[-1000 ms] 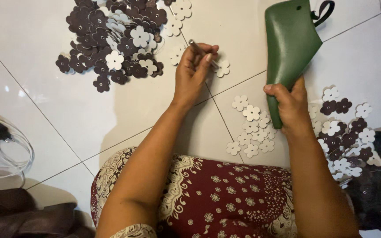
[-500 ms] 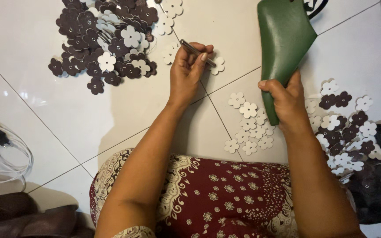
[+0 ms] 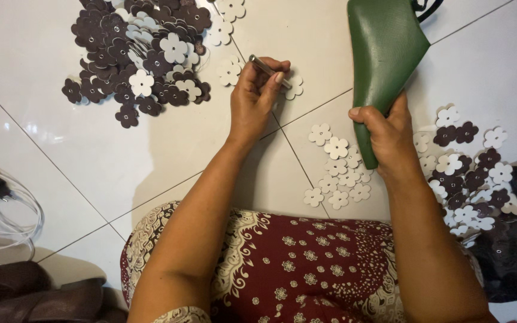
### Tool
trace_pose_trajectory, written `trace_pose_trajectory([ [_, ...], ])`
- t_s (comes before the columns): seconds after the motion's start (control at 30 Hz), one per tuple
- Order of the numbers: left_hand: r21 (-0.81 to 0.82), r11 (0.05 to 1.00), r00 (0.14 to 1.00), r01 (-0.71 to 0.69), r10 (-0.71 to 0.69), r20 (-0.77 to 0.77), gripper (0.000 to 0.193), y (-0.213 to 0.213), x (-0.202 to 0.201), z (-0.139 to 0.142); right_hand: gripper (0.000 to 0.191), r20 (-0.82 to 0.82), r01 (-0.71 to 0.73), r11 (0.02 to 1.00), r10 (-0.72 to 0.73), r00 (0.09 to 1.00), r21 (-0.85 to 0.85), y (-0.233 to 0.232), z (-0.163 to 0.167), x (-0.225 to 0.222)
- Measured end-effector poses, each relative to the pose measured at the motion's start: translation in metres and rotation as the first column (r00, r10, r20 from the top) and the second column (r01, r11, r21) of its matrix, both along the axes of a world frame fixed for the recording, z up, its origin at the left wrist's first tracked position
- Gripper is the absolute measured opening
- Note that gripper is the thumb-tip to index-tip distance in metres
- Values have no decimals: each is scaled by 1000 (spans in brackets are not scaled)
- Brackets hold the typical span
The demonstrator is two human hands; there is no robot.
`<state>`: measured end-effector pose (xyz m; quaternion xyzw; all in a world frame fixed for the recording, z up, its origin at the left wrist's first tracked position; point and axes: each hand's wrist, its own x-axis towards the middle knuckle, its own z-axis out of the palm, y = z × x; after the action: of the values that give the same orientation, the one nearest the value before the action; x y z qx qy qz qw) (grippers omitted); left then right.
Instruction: The person sits on a tiled floor and uses a green handheld tool to press flower-shaped decorative pieces onto a surface. They repeatedly pick up individual pieces and apply them using the tool.
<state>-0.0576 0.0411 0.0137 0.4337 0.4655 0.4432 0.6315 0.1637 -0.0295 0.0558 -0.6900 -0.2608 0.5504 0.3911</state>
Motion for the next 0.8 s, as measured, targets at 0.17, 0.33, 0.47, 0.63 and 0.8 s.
trace_pose_trajectory([
  [0.17, -18, 1000, 989, 15, -17, -146, 11, -4, 2, 1, 72, -14, 11, 1000, -11, 1000, 2, -2, 0, 0],
  [0.33, 117, 988, 943, 97, -54, -330, 14, -11, 4, 1, 69, 23, 3, 1000, -3, 1000, 26, -1, -1, -2],
  [0.47, 202, 957, 867, 208, -85, -492, 21, -13, 5, 2, 62, 139, -71, 997, 67, 988, 30, -5, 8, -7],
  [0.63, 242, 943, 841, 230, -68, -536, 27, -14, 6, 6, 71, 413, -317, 910, 188, 891, 268, -16, 26, -12],
  [0.8, 307, 920, 837, 243, -39, -546, 31, -15, 3, 5, 58, 297, -236, 854, 100, 949, 464, -24, 41, -15],
])
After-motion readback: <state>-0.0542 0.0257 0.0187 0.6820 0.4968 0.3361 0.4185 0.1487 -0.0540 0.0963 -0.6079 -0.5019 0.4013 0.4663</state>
